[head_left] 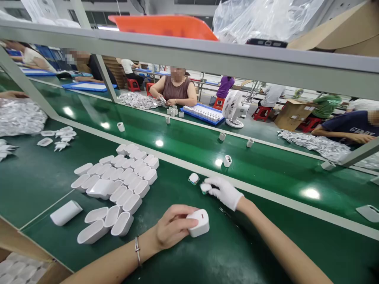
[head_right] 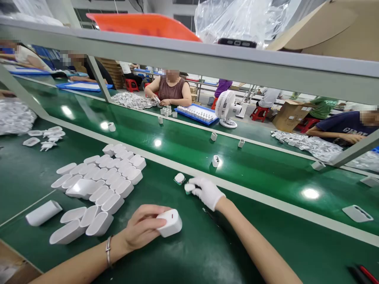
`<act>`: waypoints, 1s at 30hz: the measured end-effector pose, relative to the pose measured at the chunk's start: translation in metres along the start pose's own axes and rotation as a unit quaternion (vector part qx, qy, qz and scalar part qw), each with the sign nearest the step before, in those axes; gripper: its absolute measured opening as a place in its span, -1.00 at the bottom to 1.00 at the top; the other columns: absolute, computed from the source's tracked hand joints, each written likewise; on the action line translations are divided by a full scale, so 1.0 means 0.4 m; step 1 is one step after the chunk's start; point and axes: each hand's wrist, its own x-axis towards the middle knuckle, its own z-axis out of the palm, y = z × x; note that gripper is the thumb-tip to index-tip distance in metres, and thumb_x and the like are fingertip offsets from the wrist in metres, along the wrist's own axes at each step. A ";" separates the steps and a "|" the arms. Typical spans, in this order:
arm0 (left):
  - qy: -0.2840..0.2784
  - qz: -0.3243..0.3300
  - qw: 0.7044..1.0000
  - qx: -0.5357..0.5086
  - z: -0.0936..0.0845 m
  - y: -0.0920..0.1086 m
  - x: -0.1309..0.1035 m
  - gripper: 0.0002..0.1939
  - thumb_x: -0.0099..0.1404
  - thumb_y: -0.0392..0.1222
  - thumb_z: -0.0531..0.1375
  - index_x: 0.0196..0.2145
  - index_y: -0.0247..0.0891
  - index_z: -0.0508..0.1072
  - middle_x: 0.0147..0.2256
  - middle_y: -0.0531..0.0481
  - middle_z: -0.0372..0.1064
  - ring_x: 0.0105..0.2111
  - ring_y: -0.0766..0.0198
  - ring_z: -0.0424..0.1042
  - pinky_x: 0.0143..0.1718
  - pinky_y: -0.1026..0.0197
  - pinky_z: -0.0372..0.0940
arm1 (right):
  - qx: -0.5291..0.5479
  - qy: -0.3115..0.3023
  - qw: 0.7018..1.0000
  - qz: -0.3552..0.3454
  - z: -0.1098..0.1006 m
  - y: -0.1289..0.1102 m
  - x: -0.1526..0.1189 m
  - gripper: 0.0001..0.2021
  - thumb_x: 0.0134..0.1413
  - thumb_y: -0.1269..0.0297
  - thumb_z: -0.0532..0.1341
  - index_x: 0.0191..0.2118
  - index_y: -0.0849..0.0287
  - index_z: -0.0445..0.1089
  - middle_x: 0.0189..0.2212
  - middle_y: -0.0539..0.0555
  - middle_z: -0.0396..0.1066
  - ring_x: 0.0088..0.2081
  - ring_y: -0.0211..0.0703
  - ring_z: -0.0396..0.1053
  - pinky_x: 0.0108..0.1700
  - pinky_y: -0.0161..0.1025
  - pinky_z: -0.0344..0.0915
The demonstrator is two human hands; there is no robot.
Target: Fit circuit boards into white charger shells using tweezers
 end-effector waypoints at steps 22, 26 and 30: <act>-0.066 -0.174 0.962 0.200 0.000 0.068 0.057 -0.64 0.19 -0.09 0.22 -0.05 -0.18 0.38 0.05 -0.13 0.23 0.07 -0.05 0.15 0.09 -0.13 0.07 | 0.026 0.174 0.969 0.172 -0.009 -0.041 -0.149 -0.72 0.12 0.07 0.10 -0.15 0.10 0.37 -0.32 0.09 0.46 -0.32 -0.15 0.43 -0.29 -0.30 0.32; 0.073 -0.221 0.833 0.502 -0.083 0.035 0.076 -0.72 0.21 -0.33 0.10 -0.09 -0.40 0.36 0.13 -0.36 0.07 0.14 -0.28 -0.01 0.04 -0.28 0.00 | -0.054 0.201 0.933 0.294 -0.080 0.116 -0.079 -0.63 0.16 0.04 -0.02 -0.35 0.18 0.40 -0.46 0.18 0.40 -0.44 -0.09 0.39 -0.46 -0.23 0.19; 0.069 -0.246 0.761 0.596 -0.138 -0.019 0.061 -0.73 0.16 -0.44 0.02 -0.21 -0.52 0.42 -0.03 -0.49 0.21 0.07 -0.38 0.06 -0.08 -0.35 0.01 | -0.113 0.223 0.917 0.310 -0.118 0.157 -0.082 -0.67 0.16 0.10 -0.02 -0.32 0.22 0.38 -0.36 0.30 0.37 -0.40 -0.04 0.36 -0.50 -0.20 0.07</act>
